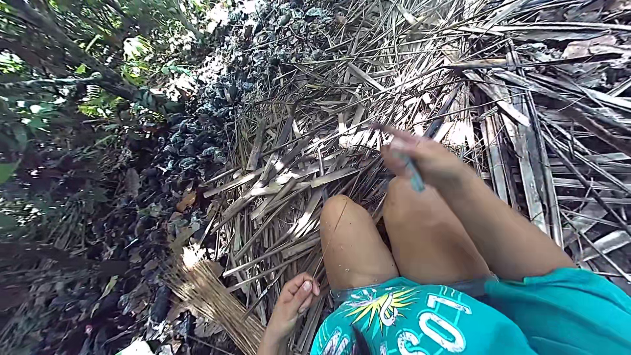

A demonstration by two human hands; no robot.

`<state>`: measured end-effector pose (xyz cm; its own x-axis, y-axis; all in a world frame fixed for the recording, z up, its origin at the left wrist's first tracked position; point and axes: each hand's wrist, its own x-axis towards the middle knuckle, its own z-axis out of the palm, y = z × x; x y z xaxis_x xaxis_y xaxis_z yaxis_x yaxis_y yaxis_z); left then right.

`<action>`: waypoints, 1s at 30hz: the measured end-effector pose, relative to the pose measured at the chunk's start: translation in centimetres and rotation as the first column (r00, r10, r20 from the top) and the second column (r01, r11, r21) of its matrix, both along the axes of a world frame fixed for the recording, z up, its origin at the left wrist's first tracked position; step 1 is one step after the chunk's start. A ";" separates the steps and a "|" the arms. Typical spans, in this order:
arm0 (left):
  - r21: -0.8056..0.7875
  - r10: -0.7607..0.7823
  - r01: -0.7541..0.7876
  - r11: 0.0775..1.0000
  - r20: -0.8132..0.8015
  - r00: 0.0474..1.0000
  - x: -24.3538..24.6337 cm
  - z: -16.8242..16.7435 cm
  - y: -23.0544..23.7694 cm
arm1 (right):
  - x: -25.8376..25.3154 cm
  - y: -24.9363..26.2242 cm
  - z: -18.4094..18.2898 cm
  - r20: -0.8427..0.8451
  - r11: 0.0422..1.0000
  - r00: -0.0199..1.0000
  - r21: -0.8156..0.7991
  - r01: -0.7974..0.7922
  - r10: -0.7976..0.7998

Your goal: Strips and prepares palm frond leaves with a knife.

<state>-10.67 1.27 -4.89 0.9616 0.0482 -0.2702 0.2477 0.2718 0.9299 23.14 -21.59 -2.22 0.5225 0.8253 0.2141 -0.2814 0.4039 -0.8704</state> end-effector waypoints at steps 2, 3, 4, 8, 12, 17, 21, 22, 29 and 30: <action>0.126 0.027 -0.031 0.992 0.028 0.999 0.0 0.0 -0.6 | 1.7 -0.2 0.3 -0.029 0.991 0.993 0.059 0.118 -0.116; 0.207 0.052 -0.061 0.976 0.053 0.997 0.2 0.0 -1.1 | 0.9 0.1 0.2 -0.021 0.995 0.995 0.021 0.102 -0.102; 0.283 0.086 -0.106 0.953 0.084 0.993 0.4 0.1 -1.6 | -0.9 0.6 -0.2 -0.024 0.997 0.999 -0.056 0.047 -0.049; 0.525 0.143 -0.243 0.816 0.225 0.964 0.8 -0.5 -2.6 | -9.4 3.0 -2.4 -0.048 0.875 0.918 -0.288 -0.389 0.393; 0.680 0.092 -0.250 0.690 0.260 0.961 -1.6 -1.7 -1.5 | -5.4 1.1 -1.1 -0.004 0.957 0.985 -0.236 -0.169 0.173; 0.679 0.000 -0.153 0.718 0.219 0.976 0.0 -1.4 -2.2 | -2.2 0.0 -1.0 -0.014 1.000 1.000 -0.025 0.013 -0.014; 0.564 0.054 -0.202 0.801 0.269 0.962 5.2 1.0 -4.5 | -7.5 0.9 -2.0 0.020 0.951 0.967 -0.188 -0.245 0.253; 0.523 0.066 -0.211 0.826 0.282 0.957 6.2 1.3 -5.0 | -8.8 1.0 -2.5 0.029 0.933 0.948 -0.189 -0.306 0.317; 0.385 0.009 -0.122 0.915 0.283 0.959 6.7 1.2 -4.7 | -6.5 -0.6 -1.7 0.059 0.980 0.990 -0.161 -0.115 0.126; 0.387 0.007 -0.116 0.915 0.272 0.962 6.4 1.0 -4.5 | -5.0 -0.8 -1.7 0.049 0.991 0.997 -0.121 -0.056 0.063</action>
